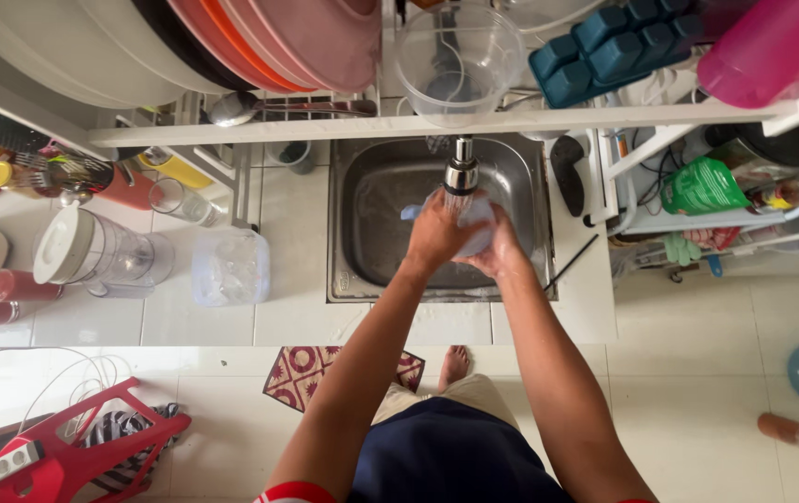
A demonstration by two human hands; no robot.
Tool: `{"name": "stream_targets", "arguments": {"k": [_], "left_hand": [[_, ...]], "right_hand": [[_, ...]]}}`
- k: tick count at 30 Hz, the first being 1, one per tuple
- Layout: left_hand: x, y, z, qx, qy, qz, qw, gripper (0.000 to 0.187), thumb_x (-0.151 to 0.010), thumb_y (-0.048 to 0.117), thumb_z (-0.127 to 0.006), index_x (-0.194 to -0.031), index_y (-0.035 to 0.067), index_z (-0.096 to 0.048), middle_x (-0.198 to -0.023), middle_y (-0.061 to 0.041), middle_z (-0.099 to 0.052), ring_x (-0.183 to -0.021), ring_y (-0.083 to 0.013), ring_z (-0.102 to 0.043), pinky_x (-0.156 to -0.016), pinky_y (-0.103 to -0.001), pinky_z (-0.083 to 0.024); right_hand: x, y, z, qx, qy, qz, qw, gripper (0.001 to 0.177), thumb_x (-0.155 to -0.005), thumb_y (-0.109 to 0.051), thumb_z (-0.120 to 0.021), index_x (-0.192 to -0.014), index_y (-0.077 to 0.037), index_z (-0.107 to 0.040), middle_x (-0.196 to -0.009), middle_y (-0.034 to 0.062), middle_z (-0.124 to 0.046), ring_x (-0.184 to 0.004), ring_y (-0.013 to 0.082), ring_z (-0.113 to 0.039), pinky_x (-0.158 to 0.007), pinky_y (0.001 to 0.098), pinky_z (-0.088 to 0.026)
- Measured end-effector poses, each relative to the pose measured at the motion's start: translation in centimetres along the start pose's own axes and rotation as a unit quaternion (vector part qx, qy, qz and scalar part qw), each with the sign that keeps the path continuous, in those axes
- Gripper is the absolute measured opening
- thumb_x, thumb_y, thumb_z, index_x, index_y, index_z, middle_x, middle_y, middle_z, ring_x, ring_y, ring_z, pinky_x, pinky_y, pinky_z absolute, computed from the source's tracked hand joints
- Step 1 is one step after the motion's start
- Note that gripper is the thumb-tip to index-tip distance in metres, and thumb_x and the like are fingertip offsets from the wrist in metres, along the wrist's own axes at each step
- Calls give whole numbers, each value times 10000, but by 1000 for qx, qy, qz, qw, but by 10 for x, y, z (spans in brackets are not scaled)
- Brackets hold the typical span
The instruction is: The person pours a pink blended drink from a plastic pitcher into two glasses on the kitchen counter, then uses a spoon to scrape remaining drink from the pitcher into the glasses. They carry the pitcher and blender jar to the sink, rinse and scrub them under running water, and set the filled glasses on the counter.
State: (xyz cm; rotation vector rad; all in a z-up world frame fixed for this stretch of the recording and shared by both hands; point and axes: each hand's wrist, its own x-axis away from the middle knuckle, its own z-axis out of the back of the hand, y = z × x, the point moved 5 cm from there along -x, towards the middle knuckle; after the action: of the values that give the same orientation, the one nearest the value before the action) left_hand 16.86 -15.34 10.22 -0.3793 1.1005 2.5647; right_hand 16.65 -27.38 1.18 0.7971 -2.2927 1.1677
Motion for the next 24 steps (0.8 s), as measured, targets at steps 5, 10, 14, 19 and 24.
{"name": "stream_targets", "arguments": {"k": [5,10,14,19,24], "left_hand": [[-4,-47,-6,105,-38,225,968,798,-593,184,-767,-1376,175,-613,-1219,-208,-697,-1139,-446,-653,-903,-475,-553],[15,-65,6,238,-56,446,861,613,-979,589,-447,-1396,164,-591,-1208,-205,-700,-1118,-426,-706,-845,-524,-568],[-3,-37,20,93,-23,282,955,634,-1036,616,-431,-1456,161,-564,-1206,-288,-704,-1131,-485,-650,-920,-536,-554],[8,-23,-19,45,-24,293,955,755,-896,594,-618,-1466,119,-479,-1171,-315,-689,-998,-485,-706,-807,-527,-608],[13,-50,-37,87,-50,388,916,854,-841,607,-723,-1481,120,-434,-1267,-379,-576,-1029,-506,-654,-740,-509,-588]], "right_hand": [[8,-11,-25,152,79,33,985,926,-793,-758,-494,-1543,-250,-302,-1522,198,-437,-1274,458,-569,-761,607,-628],[15,-31,-48,358,91,93,925,822,-833,-709,-634,-1490,-248,-458,-1486,175,-525,-1275,409,-603,-670,473,-635],[21,-46,-44,422,114,124,891,642,-934,-583,-547,-1478,-245,-497,-1437,152,-585,-1145,384,-702,-594,411,-621],[39,-40,-8,387,115,173,898,548,-1030,-496,-358,-1526,-266,-382,-1484,114,-578,-1050,347,-727,-567,352,-607],[50,-10,1,288,63,215,931,627,-1061,-538,-315,-1624,-264,-351,-1569,216,-462,-986,354,-735,-660,325,-623]]}}
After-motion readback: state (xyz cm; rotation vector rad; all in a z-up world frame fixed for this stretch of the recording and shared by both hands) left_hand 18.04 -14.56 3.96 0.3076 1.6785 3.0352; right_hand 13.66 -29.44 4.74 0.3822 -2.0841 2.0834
